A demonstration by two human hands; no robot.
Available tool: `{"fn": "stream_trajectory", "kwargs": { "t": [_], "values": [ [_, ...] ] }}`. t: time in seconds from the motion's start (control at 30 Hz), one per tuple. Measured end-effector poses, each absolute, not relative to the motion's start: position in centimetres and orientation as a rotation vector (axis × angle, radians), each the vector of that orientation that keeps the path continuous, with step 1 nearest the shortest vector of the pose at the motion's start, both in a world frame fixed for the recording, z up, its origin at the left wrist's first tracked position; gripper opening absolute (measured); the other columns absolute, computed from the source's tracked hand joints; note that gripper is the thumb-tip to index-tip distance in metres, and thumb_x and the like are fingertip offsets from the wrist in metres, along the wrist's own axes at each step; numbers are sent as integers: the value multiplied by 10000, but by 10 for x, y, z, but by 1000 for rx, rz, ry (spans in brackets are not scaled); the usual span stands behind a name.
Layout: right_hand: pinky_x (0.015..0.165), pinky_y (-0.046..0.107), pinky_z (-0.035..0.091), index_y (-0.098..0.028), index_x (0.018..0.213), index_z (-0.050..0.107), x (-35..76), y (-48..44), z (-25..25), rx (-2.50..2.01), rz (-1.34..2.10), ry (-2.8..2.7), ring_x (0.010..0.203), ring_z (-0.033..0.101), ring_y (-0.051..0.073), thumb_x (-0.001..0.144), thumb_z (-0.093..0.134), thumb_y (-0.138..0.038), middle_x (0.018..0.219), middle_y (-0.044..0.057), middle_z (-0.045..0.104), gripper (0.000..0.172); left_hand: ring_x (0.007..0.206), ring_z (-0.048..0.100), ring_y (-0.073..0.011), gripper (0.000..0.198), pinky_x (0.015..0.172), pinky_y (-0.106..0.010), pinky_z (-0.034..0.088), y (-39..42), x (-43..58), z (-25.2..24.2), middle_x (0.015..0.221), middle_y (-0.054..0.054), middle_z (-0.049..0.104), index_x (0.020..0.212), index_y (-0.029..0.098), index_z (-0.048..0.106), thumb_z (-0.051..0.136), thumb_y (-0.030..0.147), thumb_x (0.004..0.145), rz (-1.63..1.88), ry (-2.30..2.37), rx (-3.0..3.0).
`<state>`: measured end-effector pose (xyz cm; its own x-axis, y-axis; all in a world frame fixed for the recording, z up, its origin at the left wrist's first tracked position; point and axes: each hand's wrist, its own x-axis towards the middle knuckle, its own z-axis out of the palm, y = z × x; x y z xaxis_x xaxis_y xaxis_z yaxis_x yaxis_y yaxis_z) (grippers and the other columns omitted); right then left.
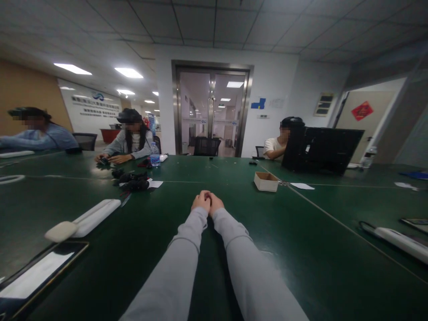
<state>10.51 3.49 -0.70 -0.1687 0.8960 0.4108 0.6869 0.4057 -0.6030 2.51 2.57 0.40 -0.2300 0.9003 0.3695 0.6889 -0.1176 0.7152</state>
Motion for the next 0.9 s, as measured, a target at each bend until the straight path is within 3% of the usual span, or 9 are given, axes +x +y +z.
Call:
{"fn": "stream_trajectory", "kwargs": {
  "t": [0.1,0.2,0.43,0.57,0.77,0.9],
  "values": [
    [669,240,409,-147,1114,420,108,37,-8,-1439,341,-1917,785,570,177,654,517,-150,874,89,612,469,825,538,-145,268,745,-253,399,32,24,-8,863,-23,569,965,266,508,436,204,715,1262,1782,1739],
    [705,245,406,-149,1111,419,108,38,-10,-1447,322,-1936,816,566,178,645,530,-160,895,88,609,479,775,557,-146,276,692,-249,408,35,21,-6,811,-2,602,973,271,477,473,241,698,1135,1806,1709],
    [718,252,417,-194,1115,420,108,37,-12,-1349,349,-2009,842,562,174,630,543,-185,949,67,598,501,891,548,-204,267,734,-287,403,35,20,5,952,-115,592,859,186,510,523,351,649,946,2079,1664],
    [735,244,417,-209,1108,430,109,37,-14,-1277,379,-2012,867,557,165,615,548,-181,957,51,598,507,868,558,-223,211,705,-301,412,28,19,10,895,-95,614,777,199,529,520,360,641,895,2121,1640],
    [736,249,421,-210,1090,444,110,33,-13,-1274,427,-1983,860,556,169,568,583,-171,941,44,600,542,810,572,-193,134,685,-289,421,21,20,12,838,-25,633,718,237,546,552,329,621,980,2081,1641],
    [684,241,434,-183,1136,395,112,32,-9,-1365,472,-1834,739,569,146,539,616,-185,840,34,605,637,753,570,-154,112,679,-272,432,23,17,5,770,2,626,704,234,550,572,306,622,1221,2001,1642]
  ]
}}
